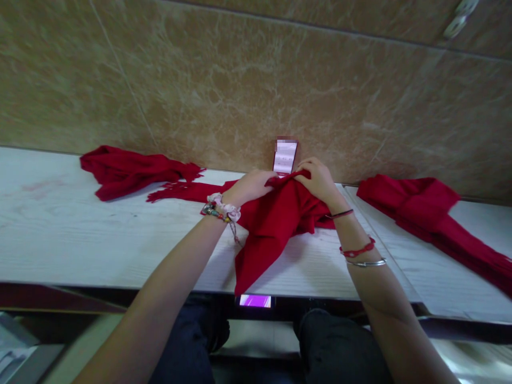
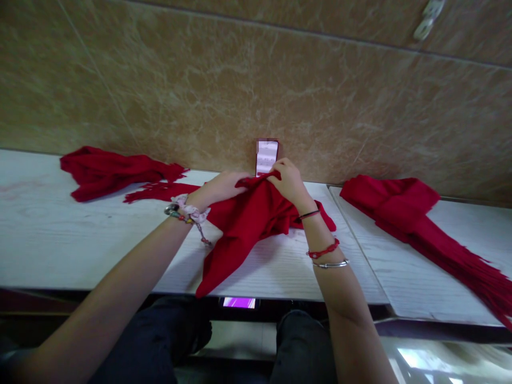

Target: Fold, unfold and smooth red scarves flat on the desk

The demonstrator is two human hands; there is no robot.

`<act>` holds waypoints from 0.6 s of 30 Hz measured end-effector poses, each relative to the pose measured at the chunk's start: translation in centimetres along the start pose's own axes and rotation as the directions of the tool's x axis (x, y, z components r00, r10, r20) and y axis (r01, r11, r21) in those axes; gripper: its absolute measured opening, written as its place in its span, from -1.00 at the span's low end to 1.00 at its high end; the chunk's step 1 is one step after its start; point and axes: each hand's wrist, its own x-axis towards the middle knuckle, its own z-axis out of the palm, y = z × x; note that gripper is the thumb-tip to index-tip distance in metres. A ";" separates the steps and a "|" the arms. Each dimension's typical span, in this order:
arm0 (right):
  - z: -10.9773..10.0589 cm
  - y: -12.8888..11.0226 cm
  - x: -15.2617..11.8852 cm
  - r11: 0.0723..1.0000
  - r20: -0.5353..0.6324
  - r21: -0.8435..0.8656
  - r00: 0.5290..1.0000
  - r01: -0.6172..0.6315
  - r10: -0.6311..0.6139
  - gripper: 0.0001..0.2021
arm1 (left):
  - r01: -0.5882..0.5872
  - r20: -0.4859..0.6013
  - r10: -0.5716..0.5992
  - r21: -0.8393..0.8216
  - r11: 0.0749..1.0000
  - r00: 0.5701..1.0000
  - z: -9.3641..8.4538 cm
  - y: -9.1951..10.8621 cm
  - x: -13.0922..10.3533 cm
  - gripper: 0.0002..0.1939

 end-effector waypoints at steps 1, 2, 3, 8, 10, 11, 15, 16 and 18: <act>-0.1 0.2 0.0 1.000 -0.035 0.005 0.999 -0.004 0.004 -0.89 | 0.029 -0.047 -0.028 0.016 0.999 0.999 -0.1 0.1 0.2 -0.71; -0.1 0.4 0.0 1.000 -0.062 0.000 0.998 -0.015 0.015 -0.87 | 0.066 -0.110 -0.063 0.030 0.997 0.992 -0.4 0.1 0.3 -0.73; -0.1 0.7 -0.2 0.999 -0.075 -0.015 0.997 -0.032 0.031 -0.83 | 0.108 -0.185 -0.101 0.032 0.994 0.978 -0.9 0.0 0.2 -0.73; 0.4 2.3 -1.3 0.976 0.164 -0.178 0.974 -0.128 0.158 -0.74 | 0.465 -0.418 -0.410 0.034 0.885 0.811 -3.6 -1.7 -1.9 -0.64; 0.8 2.4 -1.6 0.970 0.306 -0.214 0.935 -0.116 0.179 -0.73 | 0.590 -0.363 -0.524 0.095 0.802 0.770 -4.0 -2.5 -2.9 -0.59; 0.9 2.3 -1.6 0.971 0.354 -0.217 0.919 -0.100 0.174 -0.70 | 0.606 -0.325 -0.543 0.130 0.785 0.774 -4.0 -2.8 -3.1 -0.57; 1.5 0.8 -1.4 0.971 0.440 -0.233 0.885 -0.050 0.151 -0.59 | 0.339 -0.172 -0.309 0.187 0.922 0.935 -2.2 -3.0 -2.3 -0.54; 1.7 0.3 -1.3 0.965 0.459 -0.258 0.872 -0.050 0.168 -0.58 | 0.239 -0.110 -0.222 0.185 0.953 0.969 -1.6 -2.7 -1.8 -0.55; 1.9 -0.5 -1.3 0.948 0.507 -0.316 0.836 -0.045 0.209 -0.62 | 0.110 0.042 -0.120 0.192 0.975 0.992 -0.3 -1.9 -1.0 -0.51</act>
